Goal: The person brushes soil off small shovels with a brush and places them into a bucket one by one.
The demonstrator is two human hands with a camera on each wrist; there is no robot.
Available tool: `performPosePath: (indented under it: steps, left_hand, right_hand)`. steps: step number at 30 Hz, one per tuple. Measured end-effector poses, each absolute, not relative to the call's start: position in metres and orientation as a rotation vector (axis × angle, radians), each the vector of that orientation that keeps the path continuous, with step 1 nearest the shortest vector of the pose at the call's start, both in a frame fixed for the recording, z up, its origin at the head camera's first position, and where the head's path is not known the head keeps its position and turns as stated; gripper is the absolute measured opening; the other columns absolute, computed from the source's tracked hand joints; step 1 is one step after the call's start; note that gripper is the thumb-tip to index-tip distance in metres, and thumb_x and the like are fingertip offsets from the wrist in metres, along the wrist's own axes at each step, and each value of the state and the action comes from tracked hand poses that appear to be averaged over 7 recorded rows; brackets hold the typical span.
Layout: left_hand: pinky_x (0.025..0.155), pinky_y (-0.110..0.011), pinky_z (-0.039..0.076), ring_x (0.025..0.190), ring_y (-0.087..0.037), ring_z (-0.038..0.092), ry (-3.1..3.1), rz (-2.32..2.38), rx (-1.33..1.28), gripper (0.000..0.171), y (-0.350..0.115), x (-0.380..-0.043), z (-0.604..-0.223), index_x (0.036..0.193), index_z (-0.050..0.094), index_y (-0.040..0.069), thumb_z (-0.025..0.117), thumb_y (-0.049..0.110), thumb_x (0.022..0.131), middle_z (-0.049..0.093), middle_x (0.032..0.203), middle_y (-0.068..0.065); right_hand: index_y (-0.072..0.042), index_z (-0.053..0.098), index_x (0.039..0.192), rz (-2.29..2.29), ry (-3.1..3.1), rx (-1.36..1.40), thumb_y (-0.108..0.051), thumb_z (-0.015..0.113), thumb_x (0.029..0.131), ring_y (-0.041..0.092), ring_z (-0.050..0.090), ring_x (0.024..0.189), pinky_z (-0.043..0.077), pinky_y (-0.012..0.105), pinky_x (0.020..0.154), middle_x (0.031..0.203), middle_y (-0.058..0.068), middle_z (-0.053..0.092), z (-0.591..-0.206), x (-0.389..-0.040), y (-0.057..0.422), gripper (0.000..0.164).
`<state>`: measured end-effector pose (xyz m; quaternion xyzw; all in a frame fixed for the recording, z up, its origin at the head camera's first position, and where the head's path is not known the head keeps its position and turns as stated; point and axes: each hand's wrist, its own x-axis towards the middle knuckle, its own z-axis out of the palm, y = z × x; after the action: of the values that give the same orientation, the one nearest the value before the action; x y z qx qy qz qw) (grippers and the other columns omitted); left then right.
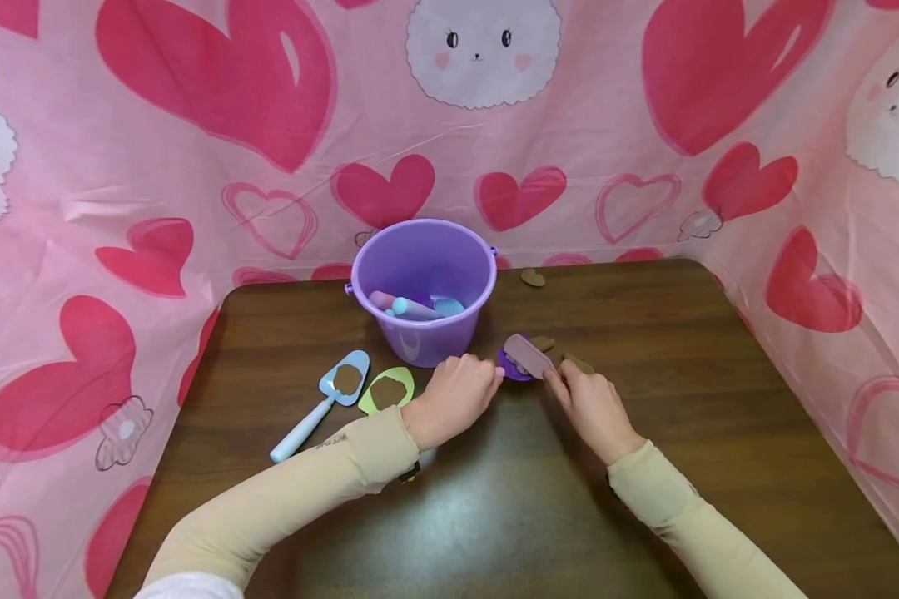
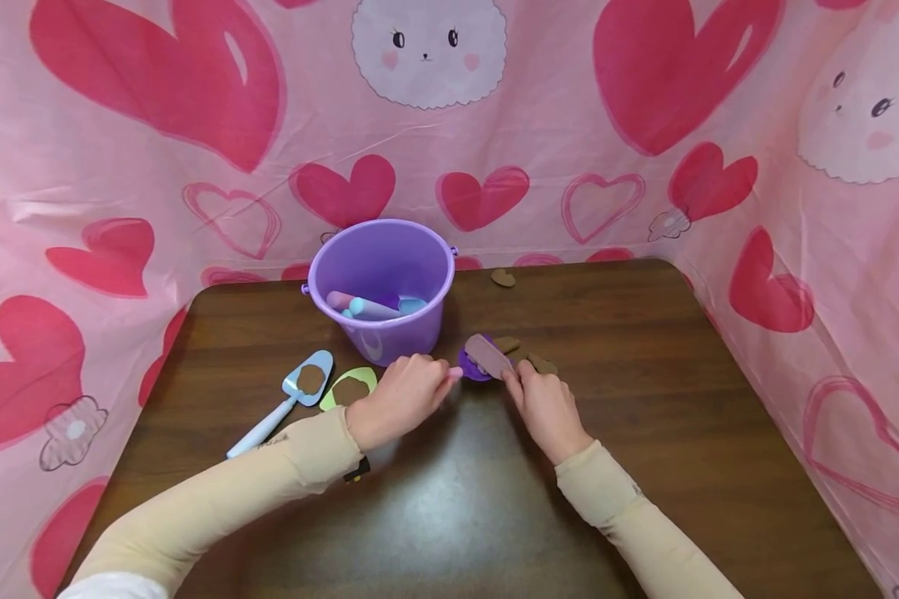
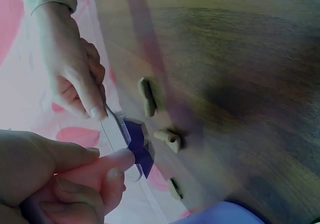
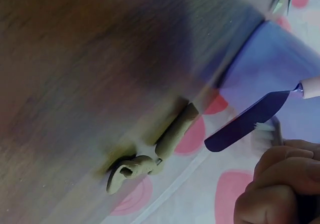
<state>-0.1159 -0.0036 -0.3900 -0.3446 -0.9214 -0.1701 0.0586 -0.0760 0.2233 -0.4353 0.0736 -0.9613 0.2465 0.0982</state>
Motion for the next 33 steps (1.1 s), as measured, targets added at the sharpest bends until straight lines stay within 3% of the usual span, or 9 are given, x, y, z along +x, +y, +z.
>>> performPosePath:
  steps: [8,18,33]
  left_hand:
    - [0.051,-0.043,0.054,0.055,-0.030,0.065,-2.761,-0.407,-1.037,0.039,0.000,-0.113,-0.396,0.068,0.065,0.007,0.062,0.018,0.105,0.064,0.063,-0.009]
    - [0.050,-0.046,0.054,0.056,-0.033,0.067,-2.785,-0.446,-1.001,0.043,0.000,-0.121,-0.388,0.063,0.060,0.007,0.064,0.019,0.103,0.063,0.060,-0.009]
    - [0.051,-0.045,0.054,0.057,-0.032,0.067,-2.799,-0.438,-1.027,0.040,0.001,-0.119,-0.386,0.067,0.066,0.006,0.062,0.018,0.105,0.066,0.064,-0.010]
  right_hand:
    - [-0.007,0.054,0.080,0.746,-2.868,0.123,-0.021,0.062,0.106,0.018,0.044,0.051,0.038,0.035,0.047,0.061,0.001,0.044,-0.435,-0.076,0.217,0.030]
    - [-0.011,0.055,0.078,0.832,-2.916,0.219,-0.020,0.062,0.106,0.010,0.038,0.050,0.031,0.028,0.046,0.061,-0.005,0.040,-0.425,-0.077,0.221,0.030]
    - [-0.008,0.059,0.082,0.788,-2.876,0.076,-0.024,0.063,0.106,0.020,0.044,0.053,0.034,0.035,0.049,0.061,0.000,0.044,-0.433,-0.083,0.224,0.029]
